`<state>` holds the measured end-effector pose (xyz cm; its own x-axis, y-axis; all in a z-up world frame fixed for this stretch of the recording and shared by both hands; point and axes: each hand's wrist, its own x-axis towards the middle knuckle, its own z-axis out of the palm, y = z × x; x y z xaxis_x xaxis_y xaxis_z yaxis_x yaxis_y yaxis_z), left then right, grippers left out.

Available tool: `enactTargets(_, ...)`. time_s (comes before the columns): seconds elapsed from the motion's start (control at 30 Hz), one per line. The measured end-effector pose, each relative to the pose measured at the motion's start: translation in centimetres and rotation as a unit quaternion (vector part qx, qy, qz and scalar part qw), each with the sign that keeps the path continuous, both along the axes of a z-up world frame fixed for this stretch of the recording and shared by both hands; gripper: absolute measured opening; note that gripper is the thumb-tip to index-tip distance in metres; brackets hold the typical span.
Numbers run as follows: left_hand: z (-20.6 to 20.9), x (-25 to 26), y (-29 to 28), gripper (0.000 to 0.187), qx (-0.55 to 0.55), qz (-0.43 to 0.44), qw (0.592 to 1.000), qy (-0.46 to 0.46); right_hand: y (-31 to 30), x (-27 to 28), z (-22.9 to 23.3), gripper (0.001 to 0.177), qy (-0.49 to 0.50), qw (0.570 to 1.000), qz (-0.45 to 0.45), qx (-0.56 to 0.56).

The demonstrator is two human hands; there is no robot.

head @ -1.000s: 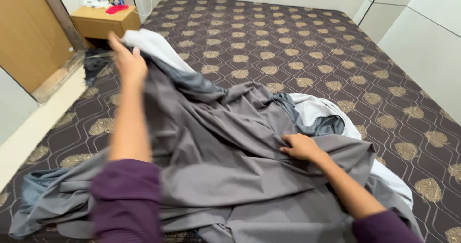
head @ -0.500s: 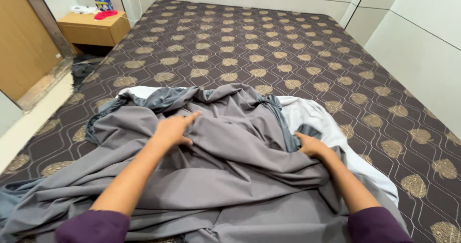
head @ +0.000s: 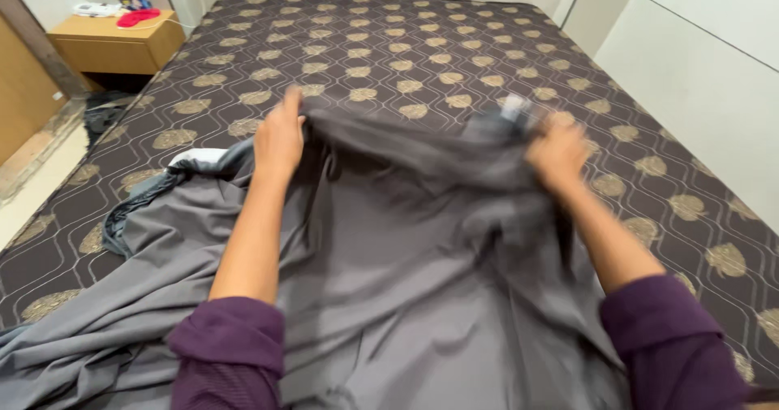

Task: The person picks up a bedsheet from the floor, unfolds it across the mattress, and tucks the edges around the sides of the bed by hand.

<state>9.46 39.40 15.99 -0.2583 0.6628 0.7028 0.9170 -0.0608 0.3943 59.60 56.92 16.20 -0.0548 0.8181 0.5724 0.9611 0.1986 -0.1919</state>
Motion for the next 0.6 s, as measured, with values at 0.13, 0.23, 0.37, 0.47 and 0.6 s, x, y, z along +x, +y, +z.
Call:
enactTargets(0.13, 5.6, 2.5, 0.8, 0.068, 0.005, -0.046, 0.995, 0.094, -1.9, 1.1, 9.8, 0.059, 0.168, 0.962, 0.158, 0.149)
enactTargets(0.23, 7.4, 4.8, -2.9, 0.045, -0.086, -0.095, 0.992, 0.006, -7.1, 1.3, 8.7, 0.044, 0.158, 0.954, 0.231, 0.104)
enactTargets(0.37, 3.1, 6.3, -12.9, 0.020, -0.084, -0.143, 0.983, 0.079, -20.3, 2.3, 0.3, 0.036, 0.119, 0.919, 0.375, 0.002)
enactTargets(0.47, -1.5, 6.4, -22.4, 0.031, -0.175, -0.206, 0.955, 0.120, -30.6, 5.1, -5.2, 0.090, 0.007, 0.951, 0.276, -0.139)
enactTargets(0.6, -6.8, 6.6, -32.6, 0.062, -0.252, -0.270, 0.927, 0.069, -36.5, 9.4, -11.0, 0.113, -0.098, 0.959, 0.116, -0.238)
